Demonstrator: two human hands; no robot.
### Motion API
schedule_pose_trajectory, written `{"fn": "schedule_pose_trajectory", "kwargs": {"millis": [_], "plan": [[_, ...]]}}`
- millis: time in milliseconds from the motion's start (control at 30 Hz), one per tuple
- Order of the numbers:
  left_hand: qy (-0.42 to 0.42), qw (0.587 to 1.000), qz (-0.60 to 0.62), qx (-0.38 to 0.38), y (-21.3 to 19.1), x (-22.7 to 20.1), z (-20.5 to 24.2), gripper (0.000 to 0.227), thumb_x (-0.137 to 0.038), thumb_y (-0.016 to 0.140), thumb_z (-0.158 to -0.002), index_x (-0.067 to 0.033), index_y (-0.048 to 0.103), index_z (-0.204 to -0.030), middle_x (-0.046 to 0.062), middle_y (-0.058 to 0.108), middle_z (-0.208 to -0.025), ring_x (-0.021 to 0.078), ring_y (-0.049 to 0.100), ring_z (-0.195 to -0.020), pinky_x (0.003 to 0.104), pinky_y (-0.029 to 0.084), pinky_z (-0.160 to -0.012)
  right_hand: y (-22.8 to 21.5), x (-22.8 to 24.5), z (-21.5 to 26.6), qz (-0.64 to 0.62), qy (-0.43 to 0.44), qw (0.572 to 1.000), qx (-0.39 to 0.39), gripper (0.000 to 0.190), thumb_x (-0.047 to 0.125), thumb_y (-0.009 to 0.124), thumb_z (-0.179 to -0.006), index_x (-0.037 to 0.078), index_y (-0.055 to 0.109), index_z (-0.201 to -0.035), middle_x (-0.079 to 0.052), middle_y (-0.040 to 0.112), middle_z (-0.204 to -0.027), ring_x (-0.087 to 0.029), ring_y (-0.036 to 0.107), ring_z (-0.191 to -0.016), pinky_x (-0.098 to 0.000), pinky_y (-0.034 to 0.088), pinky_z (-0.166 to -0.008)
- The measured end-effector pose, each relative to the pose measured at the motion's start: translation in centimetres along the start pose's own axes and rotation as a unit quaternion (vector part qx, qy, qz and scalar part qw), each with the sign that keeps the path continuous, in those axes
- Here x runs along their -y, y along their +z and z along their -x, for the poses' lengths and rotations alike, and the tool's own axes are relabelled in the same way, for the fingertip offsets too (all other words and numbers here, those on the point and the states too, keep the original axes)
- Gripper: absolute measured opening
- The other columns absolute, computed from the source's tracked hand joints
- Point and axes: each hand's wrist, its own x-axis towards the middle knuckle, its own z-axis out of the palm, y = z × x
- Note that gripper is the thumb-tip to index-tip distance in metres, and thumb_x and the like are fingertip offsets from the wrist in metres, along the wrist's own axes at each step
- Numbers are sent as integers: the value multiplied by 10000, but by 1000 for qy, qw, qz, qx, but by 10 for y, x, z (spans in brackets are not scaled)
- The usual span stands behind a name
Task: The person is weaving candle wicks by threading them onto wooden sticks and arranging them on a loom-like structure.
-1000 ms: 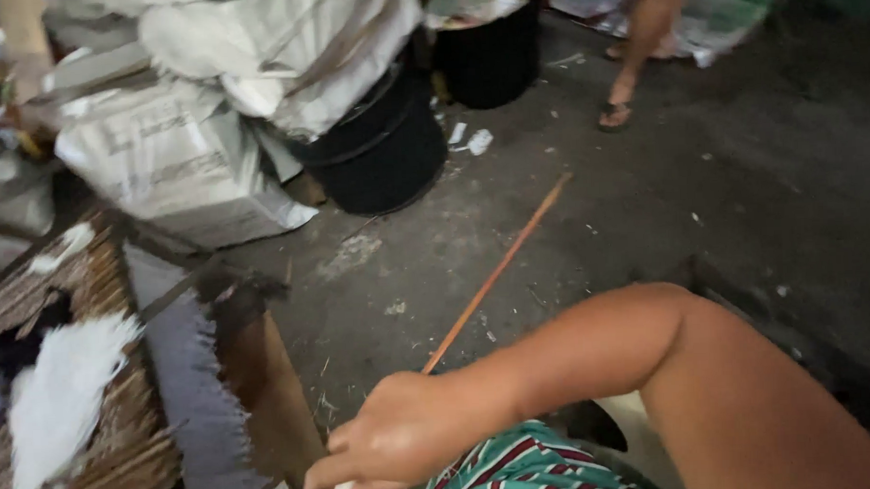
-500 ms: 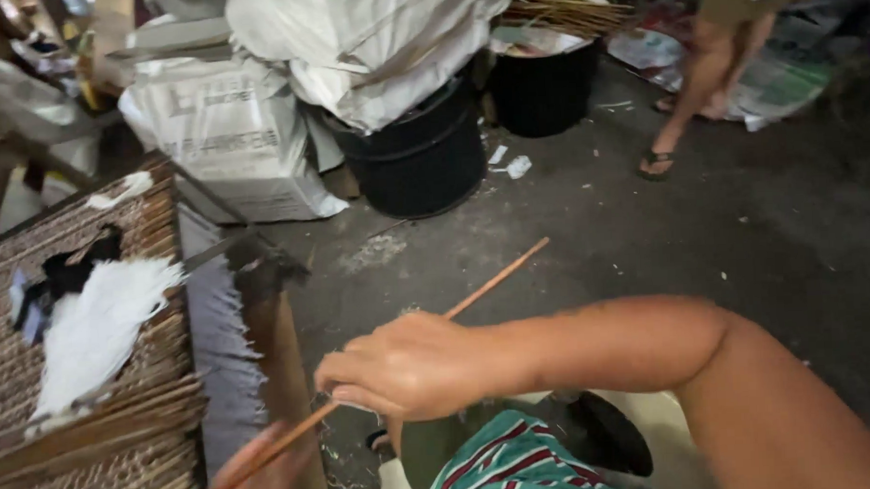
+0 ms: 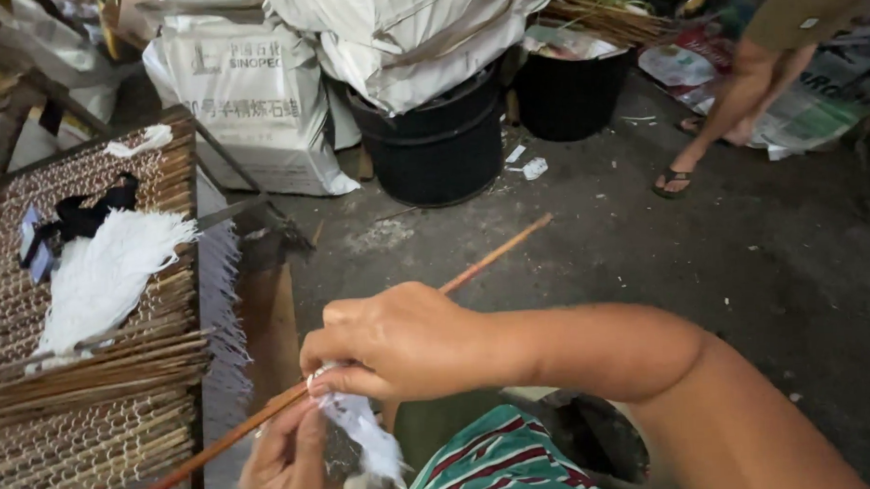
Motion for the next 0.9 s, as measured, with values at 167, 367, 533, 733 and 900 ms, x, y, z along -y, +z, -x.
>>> {"fn": "schedule_pose_trajectory", "kwargs": {"millis": [167, 367, 533, 733, 900], "plan": [[95, 987, 108, -65, -1, 64, -19, 119, -130, 662, -990, -28, 603, -1004, 78, 703, -953, 147, 695, -758, 213, 570, -741, -5, 0, 4, -33, -34, 999, 5, 253, 251, 555, -1024, 211, 592, -1271, -67, 497, -1011, -305, 552, -616, -448, 444, -397], [-125, 961, 179, -171, 34, -1, 12, 108, -26, 589, -933, -83, 584, -841, 83, 597, -631, 132, 549, -566, 235, 499, -617, -4, -5, 5, -114, -14, 993, 42, 175, 244, 530, -1037, 169, 560, -1191, -83, 469, -1064, -293, 522, -637, -439, 455, -458], [3, 926, 329, -183, 15, 19, -2, 239, -403, 593, -1081, -190, 540, -1178, 9, 528, -841, 143, 563, -695, 311, 583, -667, -8, -11, 0, -105, 22, 992, 61, 150, 264, 570, -1031, 184, 598, -1154, -68, 474, -1053, -279, 572, -649, -452, 503, -501], [26, 999, 27, -25, 18, 74, 11, 99, -105, 755, -904, -84, 698, -983, 117, 744, -1098, 174, 699, -1024, 284, 541, -954, 3, -16, 2, -149, 21, 987, 62, 221, 409, 494, -1012, 242, 591, -1119, -55, 535, -1107, -276, 638, -977, -451, 536, -753], [116, 992, -3, 42, 27, 6, 4, 180, -188, 630, -950, -76, 771, -945, 79, 770, -1007, 176, 725, -972, 310, 550, -898, 2, -29, -2, -150, 3, 987, 50, 190, 335, 598, -969, 191, 698, -1041, -15, 652, -1011, -199, 658, -961, -336, 488, -812]]}}
